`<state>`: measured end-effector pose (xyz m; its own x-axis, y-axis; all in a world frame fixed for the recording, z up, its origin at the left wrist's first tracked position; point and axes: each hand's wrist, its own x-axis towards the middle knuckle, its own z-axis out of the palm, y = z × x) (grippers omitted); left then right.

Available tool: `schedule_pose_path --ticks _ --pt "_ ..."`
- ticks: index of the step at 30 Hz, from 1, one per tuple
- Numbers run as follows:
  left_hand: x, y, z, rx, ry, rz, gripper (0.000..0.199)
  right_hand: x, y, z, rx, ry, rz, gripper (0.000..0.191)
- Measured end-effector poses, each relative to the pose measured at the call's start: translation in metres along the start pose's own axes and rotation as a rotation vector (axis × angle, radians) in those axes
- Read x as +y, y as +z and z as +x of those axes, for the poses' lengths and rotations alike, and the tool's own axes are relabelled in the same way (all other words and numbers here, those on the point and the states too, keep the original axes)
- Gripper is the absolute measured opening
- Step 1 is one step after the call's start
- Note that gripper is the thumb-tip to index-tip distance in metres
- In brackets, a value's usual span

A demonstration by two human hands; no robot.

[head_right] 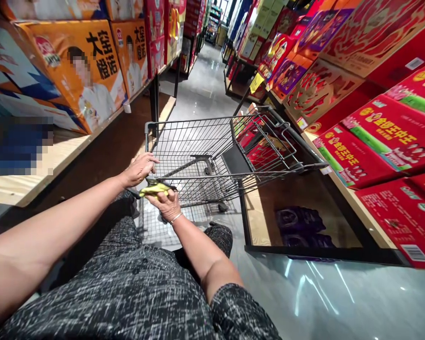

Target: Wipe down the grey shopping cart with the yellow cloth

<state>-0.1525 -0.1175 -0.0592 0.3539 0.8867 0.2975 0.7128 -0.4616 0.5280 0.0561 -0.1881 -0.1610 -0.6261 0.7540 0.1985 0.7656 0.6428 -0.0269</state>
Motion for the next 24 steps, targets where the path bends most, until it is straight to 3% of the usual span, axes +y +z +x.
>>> schedule_pose_path --ticks 4,8,10,13,16,18,21,24 --pt "-0.005 -0.005 0.007 -0.052 0.004 0.010 0.045 0.001 0.021 -0.016 -0.281 -0.099 0.044 0.033" --pt "-0.008 -0.013 0.015 -0.137 -0.013 0.034 0.046 0.005 0.010 -0.010 -0.289 -0.131 0.034 0.031" --pt "-0.009 -0.018 0.019 -0.185 -0.040 0.038 0.047 0.011 -0.012 -0.004 -0.223 -0.169 0.005 0.033" --pt "-0.010 -0.024 0.027 -0.257 -0.054 0.044 0.048 0.029 -0.057 0.002 -0.003 -0.155 -0.050 0.038" --pt "-0.006 -0.028 0.030 -0.284 -0.027 0.108 0.046 0.053 -0.097 -0.001 0.264 -0.008 -0.102 0.045" --pt "0.003 -0.028 0.027 -0.236 0.029 0.179 0.046 0.067 -0.109 -0.005 0.364 0.107 -0.132 0.050" --pt "0.019 -0.025 0.017 -0.180 0.184 0.266 0.048 0.074 -0.093 -0.010 0.324 0.185 -0.133 0.052" --pt "0.029 -0.020 0.007 -0.202 0.245 0.335 0.054 0.063 -0.048 -0.016 0.140 0.153 -0.089 0.047"
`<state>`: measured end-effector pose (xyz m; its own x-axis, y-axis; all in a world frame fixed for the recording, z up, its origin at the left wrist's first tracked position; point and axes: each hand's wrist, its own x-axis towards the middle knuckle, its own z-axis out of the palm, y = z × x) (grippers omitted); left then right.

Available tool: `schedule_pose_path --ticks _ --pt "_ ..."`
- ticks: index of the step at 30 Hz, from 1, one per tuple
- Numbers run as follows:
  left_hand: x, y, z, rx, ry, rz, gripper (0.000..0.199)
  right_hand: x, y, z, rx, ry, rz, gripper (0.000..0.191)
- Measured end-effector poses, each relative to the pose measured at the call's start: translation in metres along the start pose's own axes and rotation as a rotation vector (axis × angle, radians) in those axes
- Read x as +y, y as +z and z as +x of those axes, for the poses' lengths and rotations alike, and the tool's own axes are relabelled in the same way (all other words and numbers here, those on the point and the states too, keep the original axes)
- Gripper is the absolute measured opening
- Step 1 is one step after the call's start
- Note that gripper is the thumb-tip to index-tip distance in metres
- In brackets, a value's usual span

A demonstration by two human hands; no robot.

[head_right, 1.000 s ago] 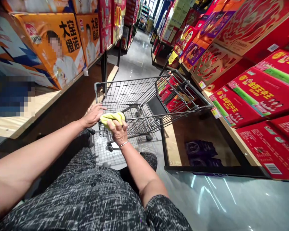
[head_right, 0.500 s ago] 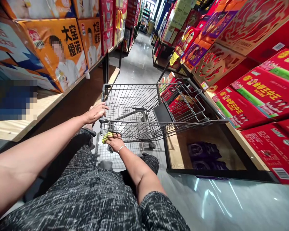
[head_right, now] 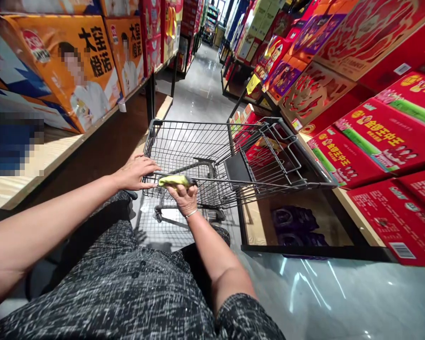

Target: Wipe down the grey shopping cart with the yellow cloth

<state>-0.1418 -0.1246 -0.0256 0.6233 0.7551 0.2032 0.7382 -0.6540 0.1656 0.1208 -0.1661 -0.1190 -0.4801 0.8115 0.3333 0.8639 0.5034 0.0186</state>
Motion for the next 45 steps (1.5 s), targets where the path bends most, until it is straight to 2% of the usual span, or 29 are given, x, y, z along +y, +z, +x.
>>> schedule_pose_path --ticks 4,7,10,12,15,16,18,21,24,27,30,33,35,37,39,42,45 --pt "0.001 0.002 0.001 -0.035 -0.070 0.064 0.051 -0.029 0.053 -0.019 -0.295 -0.088 0.044 0.038" --pt "-0.004 0.000 0.005 -0.063 -0.155 0.090 0.056 -0.043 0.061 -0.021 -0.367 -0.113 0.052 0.028" --pt "-0.007 -0.002 0.008 -0.080 -0.234 0.108 0.068 -0.048 0.032 -0.010 -0.281 -0.137 0.059 0.035" --pt "-0.008 -0.002 0.010 -0.073 -0.267 0.113 0.071 -0.047 -0.004 0.003 -0.131 -0.145 0.061 0.041" --pt "-0.011 0.001 0.011 -0.052 -0.289 0.102 0.065 -0.042 -0.058 0.027 0.089 -0.092 0.039 0.047" --pt "-0.012 0.002 0.011 -0.054 -0.289 0.099 0.063 -0.039 -0.072 0.035 0.116 -0.064 0.024 0.050" --pt "-0.014 0.003 0.011 -0.065 -0.280 0.101 0.064 -0.031 -0.088 0.050 0.091 -0.013 -0.012 0.055" --pt "-0.017 0.002 0.011 -0.073 -0.275 0.111 0.071 -0.011 -0.091 0.062 -0.021 -0.013 -0.040 0.059" --pt "-0.018 0.000 0.011 -0.095 -0.291 0.113 0.075 0.018 -0.088 0.058 -0.033 -0.034 -0.030 0.061" --pt "-0.021 -0.001 0.012 -0.109 -0.303 0.108 0.075 0.061 -0.097 0.040 0.013 -0.037 -0.017 0.058" --pt "-0.023 -0.002 0.014 -0.099 -0.298 0.108 0.075 0.116 -0.115 0.016 0.062 -0.001 -0.034 0.055" --pt "-0.020 -0.003 0.014 -0.096 -0.301 0.150 0.078 0.166 -0.132 -0.004 0.072 0.114 -0.091 0.053" --pt "-0.012 -0.001 0.013 -0.078 -0.312 0.200 0.083 0.182 -0.137 -0.012 0.064 0.207 -0.110 0.053" --pt "-0.001 0.002 0.012 -0.058 -0.292 0.239 0.086 0.176 -0.134 -0.012 0.065 0.265 -0.107 0.054" --pt "0.011 0.006 0.011 -0.044 -0.253 0.246 0.084 0.148 -0.123 -0.004 0.070 0.259 -0.094 0.055" --pt "0.021 0.011 0.010 -0.019 -0.238 0.234 0.079 0.081 -0.101 0.020 0.072 0.150 -0.069 0.057" --pt "0.017 0.012 0.011 -0.006 -0.243 0.207 0.076 0.015 -0.082 0.047 0.078 0.052 -0.031 0.057"
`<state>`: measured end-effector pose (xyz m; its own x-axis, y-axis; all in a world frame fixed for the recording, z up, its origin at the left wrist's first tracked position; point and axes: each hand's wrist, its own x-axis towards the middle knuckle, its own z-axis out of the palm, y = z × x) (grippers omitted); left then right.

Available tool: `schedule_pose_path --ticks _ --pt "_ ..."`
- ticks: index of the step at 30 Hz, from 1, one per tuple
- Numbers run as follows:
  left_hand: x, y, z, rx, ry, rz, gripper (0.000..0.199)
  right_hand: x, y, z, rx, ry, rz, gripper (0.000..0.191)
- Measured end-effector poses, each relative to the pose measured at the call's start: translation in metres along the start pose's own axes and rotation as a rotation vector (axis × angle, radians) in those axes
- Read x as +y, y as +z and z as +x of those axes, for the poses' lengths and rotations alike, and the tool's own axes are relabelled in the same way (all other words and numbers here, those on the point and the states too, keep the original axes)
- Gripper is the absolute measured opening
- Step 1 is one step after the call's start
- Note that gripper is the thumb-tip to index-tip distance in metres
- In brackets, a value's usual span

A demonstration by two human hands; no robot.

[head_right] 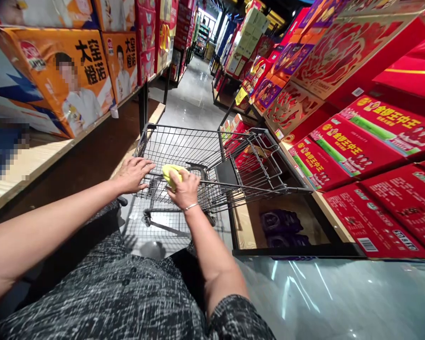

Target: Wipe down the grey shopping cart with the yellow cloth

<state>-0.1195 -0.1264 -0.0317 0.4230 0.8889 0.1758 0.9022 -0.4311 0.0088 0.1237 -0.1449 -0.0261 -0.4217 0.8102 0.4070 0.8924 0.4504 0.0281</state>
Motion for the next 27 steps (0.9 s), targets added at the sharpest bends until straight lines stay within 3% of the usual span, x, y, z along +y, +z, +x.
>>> schedule_pose_path --ticks 3,7,10,15,18,20,23,27 --pt "-0.012 0.000 0.005 -0.004 -0.002 -0.029 0.072 -0.038 0.012 0.018 -0.008 -0.043 0.008 0.052" --pt "-0.027 0.000 0.013 -0.018 -0.020 -0.032 0.066 -0.032 0.015 0.026 -0.046 -0.141 -0.031 0.034" --pt "-0.034 0.000 0.018 -0.044 -0.018 -0.024 0.061 0.002 0.010 0.020 -0.051 -0.184 -0.023 0.032" --pt "-0.045 0.003 0.024 -0.053 -0.018 -0.027 0.062 0.084 -0.010 -0.006 -0.046 -0.197 0.000 0.029" --pt "-0.051 0.005 0.028 -0.057 -0.034 -0.051 0.069 0.129 -0.025 -0.029 -0.027 -0.135 -0.043 0.029" --pt "-0.049 0.005 0.031 -0.053 -0.084 -0.059 0.076 0.145 -0.031 -0.043 0.007 -0.037 -0.103 0.029" --pt "-0.035 0.004 0.034 -0.031 -0.112 -0.040 0.086 0.142 -0.021 -0.055 0.124 0.126 -0.175 0.028" --pt "-0.010 0.002 0.035 -0.064 0.050 -0.084 0.087 0.097 0.024 -0.048 0.262 0.202 -0.136 0.028"
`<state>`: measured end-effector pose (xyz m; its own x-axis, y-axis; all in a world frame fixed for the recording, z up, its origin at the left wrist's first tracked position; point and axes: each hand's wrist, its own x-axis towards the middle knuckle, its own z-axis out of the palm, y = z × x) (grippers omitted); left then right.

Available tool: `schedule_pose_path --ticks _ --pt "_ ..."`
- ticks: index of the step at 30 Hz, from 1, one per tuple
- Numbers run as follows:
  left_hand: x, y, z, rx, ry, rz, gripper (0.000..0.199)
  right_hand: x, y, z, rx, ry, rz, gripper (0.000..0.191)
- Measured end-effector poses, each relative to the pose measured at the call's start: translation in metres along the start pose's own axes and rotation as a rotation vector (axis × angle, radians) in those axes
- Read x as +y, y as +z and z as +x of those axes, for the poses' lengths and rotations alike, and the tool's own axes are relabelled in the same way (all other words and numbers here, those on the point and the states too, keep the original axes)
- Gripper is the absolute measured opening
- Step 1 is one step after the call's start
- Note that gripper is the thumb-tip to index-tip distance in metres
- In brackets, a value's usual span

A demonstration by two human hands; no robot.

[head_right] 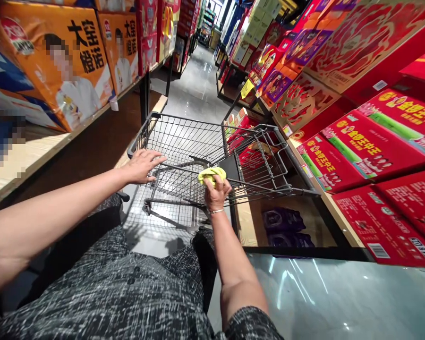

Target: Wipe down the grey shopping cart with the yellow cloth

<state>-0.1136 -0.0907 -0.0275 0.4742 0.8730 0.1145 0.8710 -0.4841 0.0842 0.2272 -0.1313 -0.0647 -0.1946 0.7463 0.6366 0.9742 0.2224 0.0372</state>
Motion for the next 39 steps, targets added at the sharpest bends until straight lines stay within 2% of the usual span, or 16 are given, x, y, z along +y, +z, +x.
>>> schedule_pose_path --ticks 3,7,10,13,16,19,21,25,27,29,32,35,37,39 --pt "0.005 0.001 0.000 -0.017 0.023 -0.059 0.082 -0.050 0.038 -0.010 -0.113 0.002 0.039 0.033" --pt "-0.001 0.000 -0.001 -0.036 0.056 -0.106 0.074 -0.101 0.080 -0.035 -0.329 -0.147 0.095 0.042" --pt "-0.004 -0.001 -0.001 -0.033 0.044 -0.119 0.070 -0.121 0.098 -0.058 -0.461 -0.308 0.123 0.039" --pt "-0.006 0.000 0.000 -0.016 0.049 -0.136 0.068 -0.124 0.103 -0.069 -0.551 -0.396 0.122 0.029" --pt "-0.012 0.001 0.004 -0.016 0.055 -0.136 0.066 -0.109 0.096 -0.063 -0.554 -0.396 0.115 0.031" --pt "-0.022 0.001 0.011 -0.023 0.061 -0.125 0.064 -0.075 0.073 -0.042 -0.506 -0.406 0.095 0.034" --pt "-0.032 0.001 0.016 -0.023 0.064 -0.111 0.064 -0.045 0.049 -0.024 -0.361 -0.379 0.055 0.035" --pt "-0.045 0.002 0.025 -0.020 0.052 -0.061 0.062 0.016 -0.003 0.005 0.119 -0.233 -0.012 0.036" --pt "-0.043 -0.001 0.028 0.005 0.006 -0.018 0.059 0.034 -0.015 0.014 0.270 -0.138 -0.016 0.037" --pt "-0.032 -0.005 0.031 0.048 -0.051 0.016 0.057 0.039 -0.009 0.015 0.301 -0.071 -0.014 0.038" --pt "-0.007 -0.014 0.036 0.032 -0.034 -0.032 0.065 0.019 0.026 0.002 0.180 -0.052 0.009 0.036" --pt "0.012 -0.018 0.042 -0.053 -0.018 -0.083 0.069 -0.019 0.072 -0.020 -0.104 -0.046 0.030 0.037" --pt "0.017 -0.016 0.045 -0.049 -0.061 -0.087 0.068 -0.042 0.094 -0.032 -0.279 -0.034 0.018 0.042" --pt "0.017 -0.012 0.045 -0.034 -0.084 -0.098 0.068 -0.058 0.106 -0.039 -0.381 -0.025 -0.012 0.044"
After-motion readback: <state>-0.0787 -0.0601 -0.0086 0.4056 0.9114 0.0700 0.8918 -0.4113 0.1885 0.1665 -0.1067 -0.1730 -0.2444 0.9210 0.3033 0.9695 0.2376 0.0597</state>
